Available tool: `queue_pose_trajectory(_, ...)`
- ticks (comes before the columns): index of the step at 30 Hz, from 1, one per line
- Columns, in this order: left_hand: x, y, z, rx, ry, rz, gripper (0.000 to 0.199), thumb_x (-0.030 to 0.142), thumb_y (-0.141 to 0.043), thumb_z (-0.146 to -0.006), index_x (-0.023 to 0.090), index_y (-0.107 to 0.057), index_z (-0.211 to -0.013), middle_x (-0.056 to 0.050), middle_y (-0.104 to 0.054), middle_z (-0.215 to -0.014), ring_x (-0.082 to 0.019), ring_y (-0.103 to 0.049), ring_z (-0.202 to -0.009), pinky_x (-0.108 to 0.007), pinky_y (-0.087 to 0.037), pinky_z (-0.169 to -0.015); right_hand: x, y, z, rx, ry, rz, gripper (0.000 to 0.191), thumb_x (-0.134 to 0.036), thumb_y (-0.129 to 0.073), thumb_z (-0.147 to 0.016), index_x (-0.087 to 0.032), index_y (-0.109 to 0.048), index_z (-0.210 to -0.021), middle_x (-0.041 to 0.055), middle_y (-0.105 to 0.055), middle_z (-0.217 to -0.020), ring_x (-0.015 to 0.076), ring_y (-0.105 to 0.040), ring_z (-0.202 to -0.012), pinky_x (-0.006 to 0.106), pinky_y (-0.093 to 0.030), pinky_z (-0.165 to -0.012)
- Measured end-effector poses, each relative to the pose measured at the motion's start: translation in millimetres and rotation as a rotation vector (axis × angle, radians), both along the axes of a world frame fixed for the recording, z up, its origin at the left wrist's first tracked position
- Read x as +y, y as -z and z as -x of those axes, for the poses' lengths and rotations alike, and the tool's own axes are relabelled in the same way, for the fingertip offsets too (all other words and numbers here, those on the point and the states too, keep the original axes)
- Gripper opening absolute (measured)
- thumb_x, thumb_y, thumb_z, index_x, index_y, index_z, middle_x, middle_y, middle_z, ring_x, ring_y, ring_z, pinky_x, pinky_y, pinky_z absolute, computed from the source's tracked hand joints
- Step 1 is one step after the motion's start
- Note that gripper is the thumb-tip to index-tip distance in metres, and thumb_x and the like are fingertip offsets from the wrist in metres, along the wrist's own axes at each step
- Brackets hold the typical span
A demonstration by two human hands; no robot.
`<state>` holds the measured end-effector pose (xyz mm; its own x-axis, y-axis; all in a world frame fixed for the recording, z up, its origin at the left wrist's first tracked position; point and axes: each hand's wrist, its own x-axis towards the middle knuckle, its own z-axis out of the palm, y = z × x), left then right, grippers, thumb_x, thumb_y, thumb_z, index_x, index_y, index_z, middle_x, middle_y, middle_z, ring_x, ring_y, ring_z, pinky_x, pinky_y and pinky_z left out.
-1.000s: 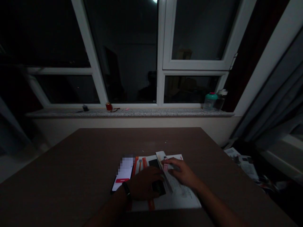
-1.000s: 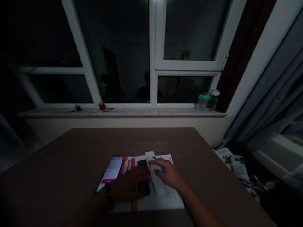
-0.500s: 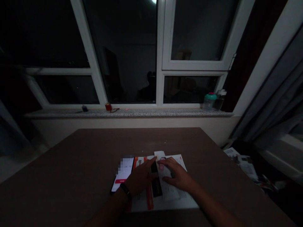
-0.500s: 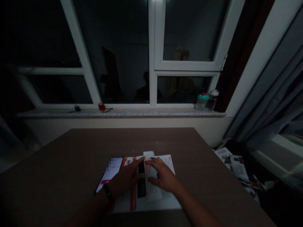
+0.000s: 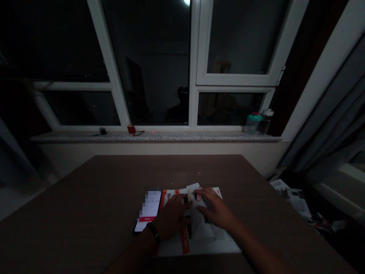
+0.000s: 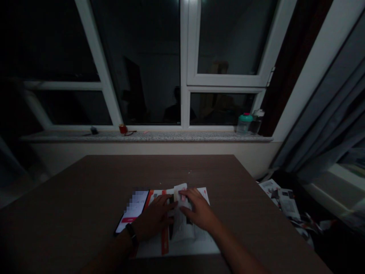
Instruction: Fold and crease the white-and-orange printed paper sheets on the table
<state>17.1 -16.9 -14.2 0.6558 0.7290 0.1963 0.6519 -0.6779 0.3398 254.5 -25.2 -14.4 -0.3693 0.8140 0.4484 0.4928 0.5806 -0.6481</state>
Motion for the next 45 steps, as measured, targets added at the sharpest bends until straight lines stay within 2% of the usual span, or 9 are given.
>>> queue_pose_trajectory(5, 1.7, 1.4, 3.7, 0.017, 0.034, 0.135, 0.063, 0.027, -0.068, -0.082, 0.032, -0.042, -0.140, -0.006, -0.031, -0.151, -0.029, -0.035, -0.135, -0.045, -0.036, -0.107, 6.7, -0.2, -17.5, -0.052, -0.028, 0.029, 0.047, -0.024, -0.066, -0.082, -0.026, -0.054, -0.128, 0.0091, -0.058, -0.122, 0.0265, -0.051, -0.117, 0.044, -0.039, -0.101)
queue_pose_trajectory(11, 2.4, 2.5, 4.7, -0.021, 0.035, 0.226, 0.052, 0.031, -0.060, -0.087, 0.028, -0.045, -0.137, -0.005, -0.027, -0.155, -0.028, -0.036, -0.136, -0.043, -0.034, -0.109, 6.2, 0.2, -19.3, -0.082, -0.062, 0.043, 0.050, -0.025, -0.069, -0.080, -0.025, -0.054, -0.128, 0.0092, -0.059, -0.124, 0.0260, -0.051, -0.118, 0.044, -0.039, -0.103)
queue_pose_trajectory(14, 2.3, 2.4, 4.0, -0.036, 0.027, 0.214, 0.053, 0.029, -0.061, -0.086, 0.027, -0.045, -0.137, -0.007, -0.029, -0.153, -0.027, -0.036, -0.136, -0.043, -0.033, -0.110, 5.6, 2.9, -16.4, -0.080, -0.060, 0.051, 0.050, -0.026, -0.068, -0.080, -0.025, -0.054, -0.128, 0.0099, -0.058, -0.126, 0.0257, -0.051, -0.119, 0.044, -0.039, -0.104)
queue_pose_trajectory(18, 3.1, 1.4, 3.9, -0.063, 0.030, 0.122, 0.055, 0.026, -0.065, -0.083, 0.026, -0.046, -0.135, -0.007, -0.037, -0.148, -0.028, -0.035, -0.135, -0.045, -0.033, -0.110, 4.6, 5.4, -11.7, -0.116, -0.040, 0.033, 0.052, -0.026, -0.066, -0.082, -0.027, -0.052, -0.132, 0.0091, -0.056, -0.131, 0.0261, -0.048, -0.124, 0.045, -0.037, -0.106)
queue_pose_trajectory(23, 3.5, -4.0, 5.2, -0.033, -0.013, 0.039, 0.054, 0.032, -0.068, -0.082, 0.024, -0.049, -0.132, -0.009, -0.043, -0.142, -0.030, -0.038, -0.131, -0.047, -0.033, -0.109, 3.1, 7.0, -7.4, -0.175, -0.036, 0.031, 0.054, -0.028, -0.065, -0.083, -0.026, -0.050, -0.135, 0.0095, -0.054, -0.136, 0.0274, -0.046, -0.128, 0.047, -0.036, -0.108)
queue_pose_trajectory(31, 3.6, -6.0, 8.0, 0.039, -0.037, 0.048, 0.070, 0.038, -0.076, -0.074, 0.024, -0.046, -0.136, -0.009, -0.042, -0.145, -0.030, -0.037, -0.132, -0.045, -0.033, -0.108, 1.7, 9.6, -1.4, -0.204, -0.044, 0.022, 0.055, -0.026, -0.064, -0.083, -0.025, -0.049, -0.136, 0.0101, -0.053, -0.138, 0.0266, -0.045, -0.130, 0.046, -0.036, -0.109)
queue_pose_trajectory(35, 4.0, -6.7, 9.2, 0.057, -0.041, 0.061, 0.072, 0.041, -0.077, -0.074, 0.024, -0.046, -0.137, -0.009, -0.040, -0.147, -0.030, -0.037, -0.133, -0.045, -0.033, -0.108, 1.4, 9.0, 2.8, -0.223, -0.047, 0.005, 0.056, -0.025, -0.065, -0.082, -0.024, -0.049, -0.136, 0.0105, -0.054, -0.137, 0.0273, -0.046, -0.129, 0.047, -0.036, -0.109)
queue_pose_trajectory(41, 1.4, -15.9, 7.0, 0.068, -0.053, 0.101, 0.073, 0.037, -0.078, -0.073, 0.024, -0.046, -0.137, -0.010, -0.040, -0.147, -0.031, -0.036, -0.133, -0.046, -0.033, -0.108, 1.7, 7.4, 6.5, -0.227, -0.073, -0.001, 0.056, -0.023, -0.065, -0.082, -0.024, -0.049, -0.136, 0.0105, -0.054, -0.135, 0.0265, -0.047, -0.127, 0.046, -0.036, -0.108)
queue_pose_trajectory(45, 3.2, -13.3, 8.3, 0.050, -0.034, 0.097, 0.074, 0.039, -0.077, -0.073, 0.025, -0.045, -0.137, -0.009, -0.039, -0.148, -0.031, -0.036, -0.133, -0.046, -0.033, -0.108, 2.5, 8.3, 7.5, -0.229, -0.075, -0.003, 0.057, -0.023, -0.067, -0.081, -0.024, -0.049, -0.135, 0.0108, -0.055, -0.134, 0.0272, -0.048, -0.126, 0.046, -0.037, -0.107)
